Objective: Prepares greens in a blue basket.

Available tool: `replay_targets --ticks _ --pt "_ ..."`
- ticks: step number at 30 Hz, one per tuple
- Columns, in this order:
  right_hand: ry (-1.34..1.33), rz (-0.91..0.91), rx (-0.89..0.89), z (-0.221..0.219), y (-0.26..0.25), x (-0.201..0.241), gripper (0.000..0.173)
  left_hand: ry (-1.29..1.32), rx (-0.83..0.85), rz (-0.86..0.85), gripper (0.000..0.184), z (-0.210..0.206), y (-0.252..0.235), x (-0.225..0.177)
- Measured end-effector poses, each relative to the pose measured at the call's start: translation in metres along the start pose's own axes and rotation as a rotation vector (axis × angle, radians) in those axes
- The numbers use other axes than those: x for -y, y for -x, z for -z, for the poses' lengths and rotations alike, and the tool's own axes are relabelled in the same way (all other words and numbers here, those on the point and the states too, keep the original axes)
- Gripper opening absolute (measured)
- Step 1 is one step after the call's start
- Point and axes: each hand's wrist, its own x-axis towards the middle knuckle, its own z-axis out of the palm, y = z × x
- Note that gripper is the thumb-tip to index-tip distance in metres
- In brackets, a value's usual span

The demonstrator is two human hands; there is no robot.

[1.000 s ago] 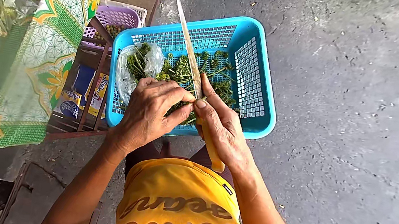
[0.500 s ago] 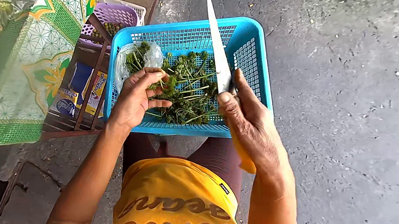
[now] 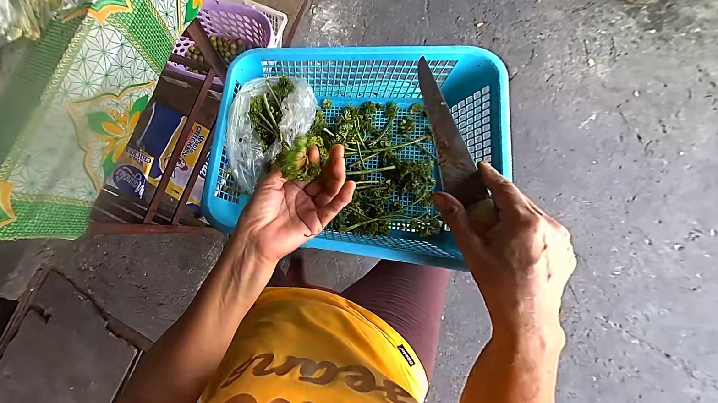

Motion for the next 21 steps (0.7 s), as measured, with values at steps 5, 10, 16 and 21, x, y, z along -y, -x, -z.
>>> replay_targets --ticks 5,10,16,21 --pt "-0.067 0.007 -0.023 -0.002 0.01 -0.007 0.062 -0.022 0.049 0.045 0.041 -0.001 0.001 0.003" --pt "-0.086 0.01 -0.039 -0.003 0.022 -0.01 0.062 -0.142 0.013 0.051 0.043 -0.007 0.003 0.004" --pt "-0.145 0.01 -0.03 -0.002 0.031 -0.015 0.062 -0.252 0.005 -0.009 0.03 -0.011 0.001 0.002" --pt "-0.174 -0.005 -0.033 -0.002 0.031 -0.018 0.062 -0.236 -0.02 0.047 0.042 -0.008 0.001 0.001"
